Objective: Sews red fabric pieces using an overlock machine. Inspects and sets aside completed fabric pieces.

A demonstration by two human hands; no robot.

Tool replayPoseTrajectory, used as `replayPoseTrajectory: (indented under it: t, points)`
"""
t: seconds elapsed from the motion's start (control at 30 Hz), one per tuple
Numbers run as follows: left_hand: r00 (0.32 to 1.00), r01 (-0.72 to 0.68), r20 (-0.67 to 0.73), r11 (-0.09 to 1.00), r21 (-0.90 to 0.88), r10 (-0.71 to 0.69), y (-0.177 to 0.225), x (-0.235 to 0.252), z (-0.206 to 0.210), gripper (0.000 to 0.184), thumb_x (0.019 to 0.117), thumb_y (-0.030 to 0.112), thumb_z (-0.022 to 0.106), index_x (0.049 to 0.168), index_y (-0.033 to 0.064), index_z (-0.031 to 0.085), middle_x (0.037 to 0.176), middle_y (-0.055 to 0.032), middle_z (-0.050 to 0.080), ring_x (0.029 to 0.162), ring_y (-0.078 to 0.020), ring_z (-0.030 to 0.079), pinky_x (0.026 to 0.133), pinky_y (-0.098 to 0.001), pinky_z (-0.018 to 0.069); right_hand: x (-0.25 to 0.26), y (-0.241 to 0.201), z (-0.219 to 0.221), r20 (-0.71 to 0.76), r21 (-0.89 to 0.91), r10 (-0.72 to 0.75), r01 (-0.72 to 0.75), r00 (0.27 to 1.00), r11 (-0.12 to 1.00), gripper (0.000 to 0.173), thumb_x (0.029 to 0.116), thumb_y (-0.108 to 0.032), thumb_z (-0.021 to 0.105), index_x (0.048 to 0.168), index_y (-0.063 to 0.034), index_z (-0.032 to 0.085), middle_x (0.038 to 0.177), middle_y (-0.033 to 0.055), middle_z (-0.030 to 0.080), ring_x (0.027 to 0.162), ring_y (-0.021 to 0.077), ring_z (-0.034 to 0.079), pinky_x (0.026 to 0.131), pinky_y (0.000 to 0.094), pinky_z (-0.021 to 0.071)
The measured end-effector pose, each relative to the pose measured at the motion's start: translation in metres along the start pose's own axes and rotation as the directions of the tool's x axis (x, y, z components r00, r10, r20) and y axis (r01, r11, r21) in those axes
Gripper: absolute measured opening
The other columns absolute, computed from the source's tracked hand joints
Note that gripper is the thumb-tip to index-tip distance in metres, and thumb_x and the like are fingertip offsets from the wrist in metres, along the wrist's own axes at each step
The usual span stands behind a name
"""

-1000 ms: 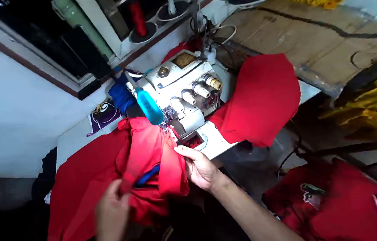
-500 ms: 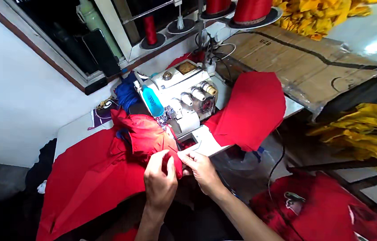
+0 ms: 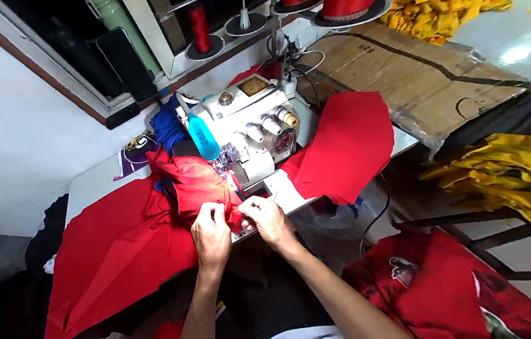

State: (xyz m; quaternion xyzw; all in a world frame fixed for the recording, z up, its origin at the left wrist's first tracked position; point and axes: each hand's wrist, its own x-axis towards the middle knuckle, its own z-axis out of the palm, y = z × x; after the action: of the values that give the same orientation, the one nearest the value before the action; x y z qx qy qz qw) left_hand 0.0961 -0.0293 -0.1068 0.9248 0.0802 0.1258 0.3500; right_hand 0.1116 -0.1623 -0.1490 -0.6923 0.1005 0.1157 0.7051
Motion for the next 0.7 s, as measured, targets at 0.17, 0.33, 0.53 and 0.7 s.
replayPoseTrajectory:
  t: [0.17,0.33,0.53,0.7]
  points:
    - [1.0,-0.026,-0.013,0.985,-0.171,0.024,-0.002,-0.006,0.0,0.013,0.1007,0.014,0.06,0.094,0.0075,0.069,0.073,0.0018,0.064,0.066,-0.006,0.062,0.064,-0.0262,0.0527,-0.001,-0.001,-0.006,-0.012,-0.085,-0.054,0.053,0.998,0.995,0.012,0.098,-0.013,0.066,0.108,-0.0069,0.07,0.086,0.0042,0.072,0.076,0.0135,0.07,0.076,0.0355,0.0602]
    - [0.981,0.034,0.192,0.985,-0.168,-0.002,-0.011,-0.009,0.001,0.015,0.0892,0.013,0.076,0.103,0.0069,0.073,0.088,-0.0023,0.073,0.072,-0.0085,0.071,0.067,-0.0272,0.0611,0.005,-0.016,-0.003,-0.03,-0.377,-0.161,0.138,0.986,0.916,0.021,0.0987,-0.027,0.068,0.109,-0.0102,0.074,0.085,0.0053,0.072,0.079,0.021,0.068,0.075,0.0489,0.0544]
    - [0.997,-0.078,-0.026,0.957,-0.281,0.073,-0.014,-0.017,-0.005,0.016,0.0988,0.009,0.059,0.107,0.0024,0.071,0.092,-0.0018,0.073,0.085,-0.0039,0.069,0.079,-0.0222,0.0573,-0.004,-0.006,-0.008,-0.066,-0.297,-0.158,0.132,0.985,0.946,0.022,0.0937,0.0,0.059,0.106,-0.0079,0.075,0.087,0.006,0.071,0.078,0.0178,0.066,0.073,0.0433,0.0542]
    - [0.981,-0.188,-0.113,0.911,-0.366,0.157,-0.003,-0.005,0.001,0.014,0.1007,0.013,0.059,0.097,0.0083,0.072,0.079,0.0056,0.069,0.069,0.0001,0.065,0.064,-0.0175,0.055,0.009,-0.013,-0.001,-0.068,-0.286,-0.261,0.232,0.963,0.93,0.02,0.0917,-0.024,0.075,0.104,-0.0086,0.073,0.083,0.004,0.071,0.074,0.0163,0.067,0.07,0.0423,0.0554]
